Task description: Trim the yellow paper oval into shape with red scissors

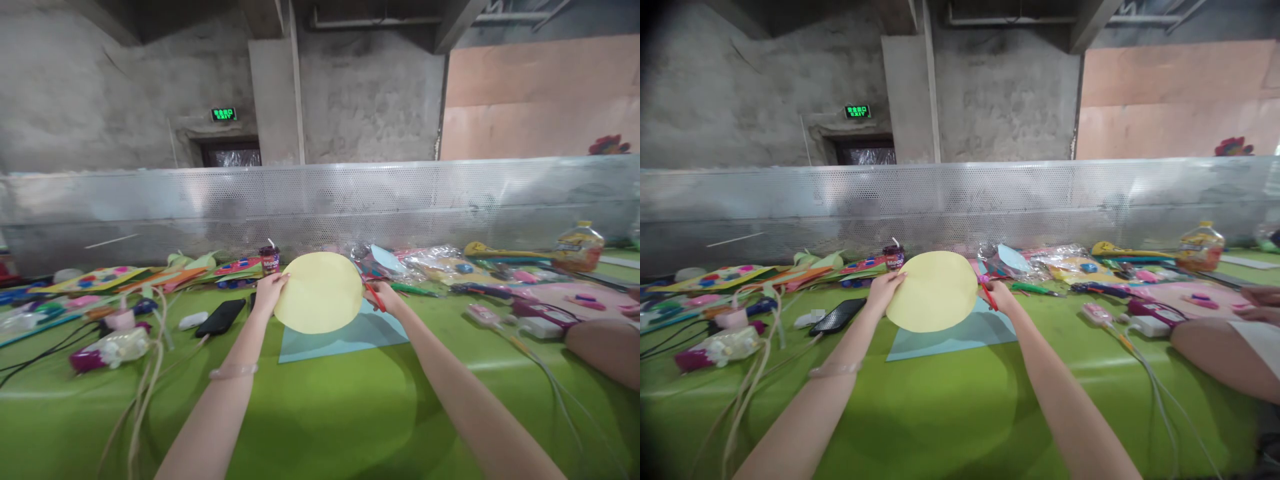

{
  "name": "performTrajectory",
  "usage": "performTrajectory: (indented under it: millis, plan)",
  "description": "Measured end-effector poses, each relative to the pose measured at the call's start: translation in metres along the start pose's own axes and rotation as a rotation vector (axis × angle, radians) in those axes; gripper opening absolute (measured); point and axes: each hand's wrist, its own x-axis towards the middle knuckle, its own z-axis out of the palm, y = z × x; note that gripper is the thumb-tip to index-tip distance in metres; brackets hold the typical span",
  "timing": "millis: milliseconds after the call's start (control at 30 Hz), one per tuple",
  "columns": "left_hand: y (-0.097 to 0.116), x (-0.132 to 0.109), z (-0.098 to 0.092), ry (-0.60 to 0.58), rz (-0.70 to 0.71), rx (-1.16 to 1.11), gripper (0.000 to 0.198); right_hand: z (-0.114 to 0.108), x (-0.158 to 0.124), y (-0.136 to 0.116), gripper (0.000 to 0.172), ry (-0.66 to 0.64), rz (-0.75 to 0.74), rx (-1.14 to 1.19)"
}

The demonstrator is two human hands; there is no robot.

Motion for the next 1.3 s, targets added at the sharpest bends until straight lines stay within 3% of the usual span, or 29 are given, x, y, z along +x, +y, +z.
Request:
performTrajectory:
  millis: [467, 1000, 1300]
  plan:
    - [-0.0038, 0.0022, 0.0012, 0.000, -0.013, -0.059, 0.034, -0.0008, 0.0002, 0.0003, 0.010, 0.023, 0.022, -0.040]
    - [-0.0015, 0.0006, 0.0002, -0.008, -0.019, -0.054, 0.034, -0.0030, 0.0029, 0.0028, 0.020, 0.066, 0.018, -0.015]
    - [0.0003, -0.0010, 0.0003, -0.058, 0.000, -0.034, 0.032, -0.0023, -0.0038, -0.0049, 0.016, -0.017, -0.016, 0.004]
